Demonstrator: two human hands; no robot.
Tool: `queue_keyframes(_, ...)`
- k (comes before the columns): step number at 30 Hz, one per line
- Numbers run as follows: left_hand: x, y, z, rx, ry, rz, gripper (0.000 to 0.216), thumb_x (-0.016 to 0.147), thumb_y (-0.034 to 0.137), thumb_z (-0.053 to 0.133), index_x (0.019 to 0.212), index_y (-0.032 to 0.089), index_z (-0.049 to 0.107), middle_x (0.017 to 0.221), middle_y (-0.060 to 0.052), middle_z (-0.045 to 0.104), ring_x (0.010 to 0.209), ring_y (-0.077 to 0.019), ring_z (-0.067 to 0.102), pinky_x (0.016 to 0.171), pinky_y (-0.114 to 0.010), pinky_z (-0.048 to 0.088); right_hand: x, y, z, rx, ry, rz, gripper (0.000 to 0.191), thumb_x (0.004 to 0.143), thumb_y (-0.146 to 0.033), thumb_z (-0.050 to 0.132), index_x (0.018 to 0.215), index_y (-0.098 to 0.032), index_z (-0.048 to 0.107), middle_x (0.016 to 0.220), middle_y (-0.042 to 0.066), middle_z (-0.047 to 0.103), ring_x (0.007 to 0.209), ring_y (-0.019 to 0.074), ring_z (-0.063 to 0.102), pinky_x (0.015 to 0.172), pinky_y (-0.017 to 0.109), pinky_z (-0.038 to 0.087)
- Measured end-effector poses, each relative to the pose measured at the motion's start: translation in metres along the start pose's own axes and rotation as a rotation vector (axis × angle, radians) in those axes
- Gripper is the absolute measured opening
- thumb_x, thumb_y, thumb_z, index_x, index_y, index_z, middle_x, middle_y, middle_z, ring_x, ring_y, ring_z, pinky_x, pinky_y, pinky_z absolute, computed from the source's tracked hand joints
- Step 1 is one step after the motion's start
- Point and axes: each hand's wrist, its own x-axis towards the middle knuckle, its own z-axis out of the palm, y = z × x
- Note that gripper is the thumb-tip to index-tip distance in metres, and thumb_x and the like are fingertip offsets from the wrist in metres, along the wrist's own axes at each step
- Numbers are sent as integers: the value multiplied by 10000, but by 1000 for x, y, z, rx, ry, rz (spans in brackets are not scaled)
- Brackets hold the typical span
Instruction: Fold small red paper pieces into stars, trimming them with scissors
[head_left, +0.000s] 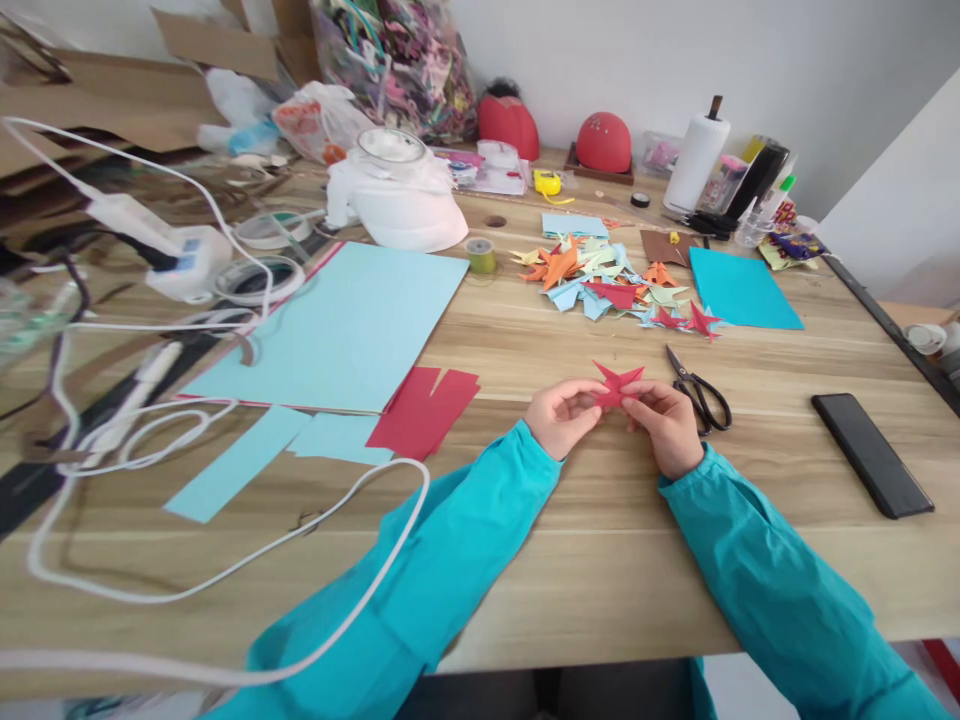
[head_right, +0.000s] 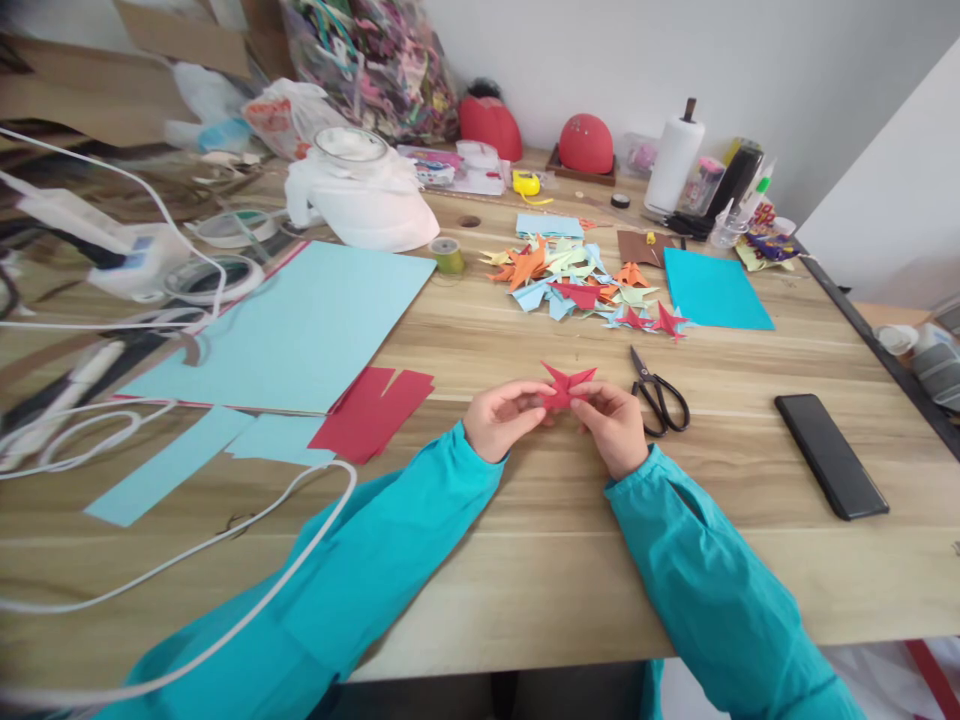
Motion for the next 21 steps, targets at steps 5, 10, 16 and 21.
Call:
queue_keyframes(5, -1, 3, 3, 131, 34, -43, 129, 599, 198, 659, 698, 120, 635, 700, -46, 639, 560, -124, 605, 581, -256, 515, -2, -3, 1, -26, -45, -20, 93, 647, -236, 654, 724, -185, 647, 598, -13, 582, 484, 89, 473, 433, 221, 394)
queue_keyframes(10, -1, 3, 0, 203, 43, 46, 50, 599, 179, 657, 629, 139, 648, 803, -66, 646, 664, -140, 610, 623, -265, 512, -2, -1, 0, -123, -138, -27, 109, 698, -245, 595, 750, -196, 677, 605, -1, 603, 514, 106, 491, 472, 237, 401)
queue_keyframes(16, -1, 5, -2, 297, 13, 94, 31, 606, 151, 648, 576, 144, 651, 846, -87, 637, 733, -151, 604, 611, -247, 488, 0, 3, -2, -106, -93, 2, 137, 688, -261, 613, 780, -201, 695, 663, 17, 645, 529, 117, 513, 475, 247, 410)
queue_keyframes(21, -1, 3, -1, 285, 16, 71, 37, 602, 164, 668, 597, 134, 648, 836, -87, 641, 719, -153, 605, 619, -254, 485, 1, 4, -4, -89, -64, -2, 159, 649, -257, 666, 796, -210, 701, 687, 18, 666, 517, 103, 503, 486, 249, 419)
